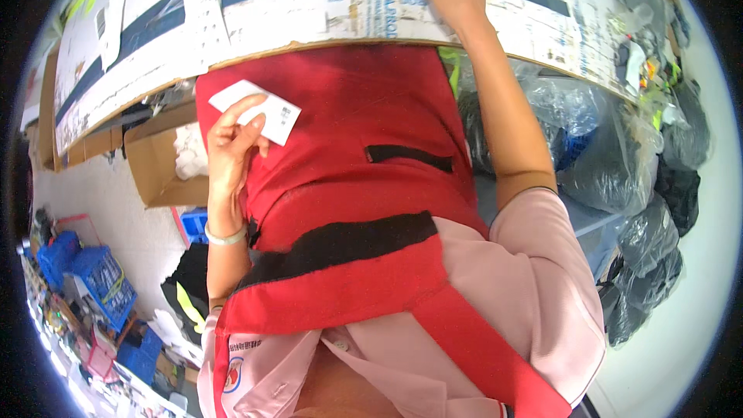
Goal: Peeling and preparing barcodes and logistics labels from a sheet at a workbench.
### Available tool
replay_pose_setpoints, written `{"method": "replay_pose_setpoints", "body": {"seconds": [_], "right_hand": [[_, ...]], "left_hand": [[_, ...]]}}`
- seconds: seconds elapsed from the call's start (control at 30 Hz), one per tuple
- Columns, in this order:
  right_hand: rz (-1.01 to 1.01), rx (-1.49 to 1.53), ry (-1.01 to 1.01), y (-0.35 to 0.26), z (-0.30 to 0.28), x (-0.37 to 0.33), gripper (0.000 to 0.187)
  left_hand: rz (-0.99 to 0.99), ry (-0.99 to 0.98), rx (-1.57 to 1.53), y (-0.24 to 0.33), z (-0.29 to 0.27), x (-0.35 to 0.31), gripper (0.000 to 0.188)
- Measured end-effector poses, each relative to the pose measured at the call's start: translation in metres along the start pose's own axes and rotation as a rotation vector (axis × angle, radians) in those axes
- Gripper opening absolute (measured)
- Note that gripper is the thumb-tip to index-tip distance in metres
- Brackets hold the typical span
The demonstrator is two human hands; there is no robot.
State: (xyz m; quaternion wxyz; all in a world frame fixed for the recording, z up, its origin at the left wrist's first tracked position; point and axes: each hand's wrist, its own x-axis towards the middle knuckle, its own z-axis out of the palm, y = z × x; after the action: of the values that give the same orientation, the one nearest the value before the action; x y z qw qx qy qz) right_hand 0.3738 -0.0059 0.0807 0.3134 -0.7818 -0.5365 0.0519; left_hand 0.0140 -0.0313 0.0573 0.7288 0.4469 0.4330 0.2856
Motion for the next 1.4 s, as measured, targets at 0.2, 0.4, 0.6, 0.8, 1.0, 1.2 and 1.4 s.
{"method": "replay_pose_setpoints", "body": {"seconds": [0.2,0.4,0.6,0.8,1.0,1.2,1.4], "right_hand": [[-0.076,0.624,-1.052,-0.09,0.031,-0.08,0.021],[0.209,0.942,-0.998,-0.105,0.053,-0.101,0.019],[0.1,0.89,-0.864,-0.115,0.058,-0.107,0.014],[-0.142,0.752,-0.76,-0.11,0.057,-0.102,0.01],[-0.066,0.721,-0.703,-0.102,0.049,-0.078,0.011],[0.172,0.741,-0.642,-0.08,0.047,-0.035,0.018],[0.162,0.698,-0.64,-0.082,0.053,-0.028,0.02]], "left_hand": [[0.025,-0.032,-0.05,-0.003,-0.003,0.003,0.027],[0.084,-0.041,-0.089,0.001,-0.001,-0.002,0.024],[0.091,0.005,0.006,-0.009,-0.009,0.001,0.015],[0.061,-0.019,0.046,-0.007,-0.005,0.002,0.012],[0.075,-0.052,-0.078,-0.018,-0.018,0.006,0.03],[0.083,0.006,0.036,-0.015,-0.021,0.01,0.039],[0.126,0.032,0.08,-0.016,-0.019,0.013,0.035]]}}
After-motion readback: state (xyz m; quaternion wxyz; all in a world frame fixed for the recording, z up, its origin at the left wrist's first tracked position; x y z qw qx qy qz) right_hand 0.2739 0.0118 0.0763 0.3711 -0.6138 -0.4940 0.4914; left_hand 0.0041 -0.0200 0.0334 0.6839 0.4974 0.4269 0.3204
